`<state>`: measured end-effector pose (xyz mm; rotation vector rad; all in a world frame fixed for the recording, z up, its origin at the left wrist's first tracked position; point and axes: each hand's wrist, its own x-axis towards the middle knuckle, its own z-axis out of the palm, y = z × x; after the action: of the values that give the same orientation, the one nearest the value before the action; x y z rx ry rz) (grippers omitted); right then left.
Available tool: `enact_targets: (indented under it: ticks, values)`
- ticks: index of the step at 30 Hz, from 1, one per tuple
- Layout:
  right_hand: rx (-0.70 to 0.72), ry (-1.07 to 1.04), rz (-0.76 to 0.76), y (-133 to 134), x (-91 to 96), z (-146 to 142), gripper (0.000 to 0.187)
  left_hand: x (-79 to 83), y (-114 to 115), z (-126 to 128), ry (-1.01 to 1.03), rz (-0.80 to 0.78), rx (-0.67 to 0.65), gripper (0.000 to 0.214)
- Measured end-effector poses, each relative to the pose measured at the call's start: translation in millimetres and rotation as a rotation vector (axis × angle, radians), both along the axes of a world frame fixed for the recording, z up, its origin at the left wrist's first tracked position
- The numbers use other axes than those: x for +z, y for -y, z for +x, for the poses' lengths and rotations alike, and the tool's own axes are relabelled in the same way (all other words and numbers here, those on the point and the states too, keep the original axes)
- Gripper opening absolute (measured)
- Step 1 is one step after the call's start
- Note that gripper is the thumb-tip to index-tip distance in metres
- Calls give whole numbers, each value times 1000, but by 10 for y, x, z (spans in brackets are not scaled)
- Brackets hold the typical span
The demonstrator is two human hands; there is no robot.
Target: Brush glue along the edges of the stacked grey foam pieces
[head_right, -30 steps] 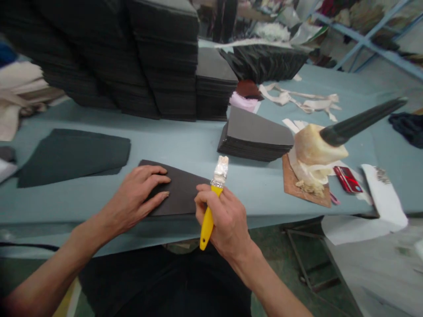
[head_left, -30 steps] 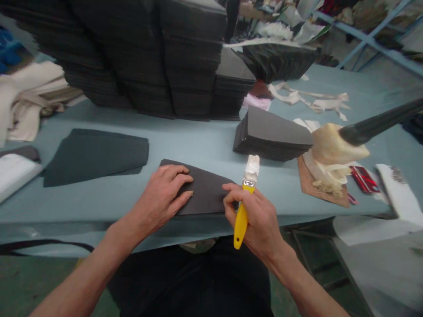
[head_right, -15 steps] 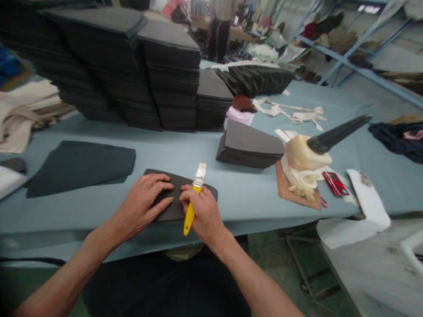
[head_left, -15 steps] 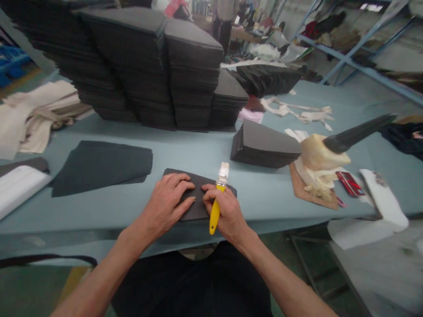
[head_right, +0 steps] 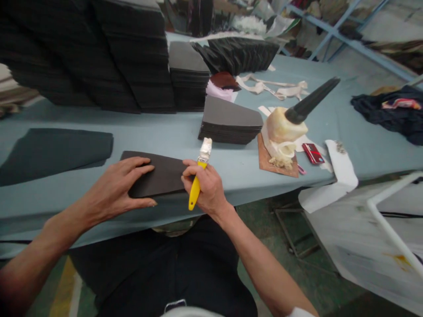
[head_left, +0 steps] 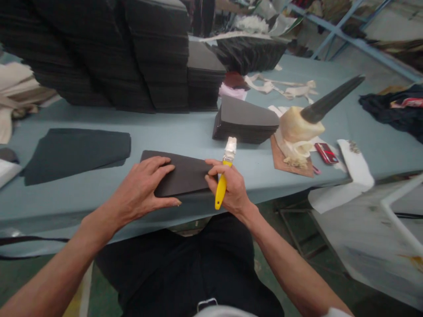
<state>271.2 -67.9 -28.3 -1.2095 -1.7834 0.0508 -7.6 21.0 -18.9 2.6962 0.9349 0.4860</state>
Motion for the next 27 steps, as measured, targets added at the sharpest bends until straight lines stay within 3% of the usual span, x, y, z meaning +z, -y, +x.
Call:
enact_targets:
  ticks: [5, 10, 18, 27]
  values:
    - [-95, -4, -6, 242, -198, 273, 18, -14, -17, -37, -27, 60, -46, 76]
    - [-141, 111, -49, 339, -357, 370, 28, -35, -48, -58, -38, 108, -58, 73]
    - [-177, 257, -120, 232, -400, 398, 31, 43, -2, -29, -143, 222, -106, 63]
    - [-166, 296, -91, 148, -403, 440, 39, 98, -20, -29, -142, 239, -132, 73]
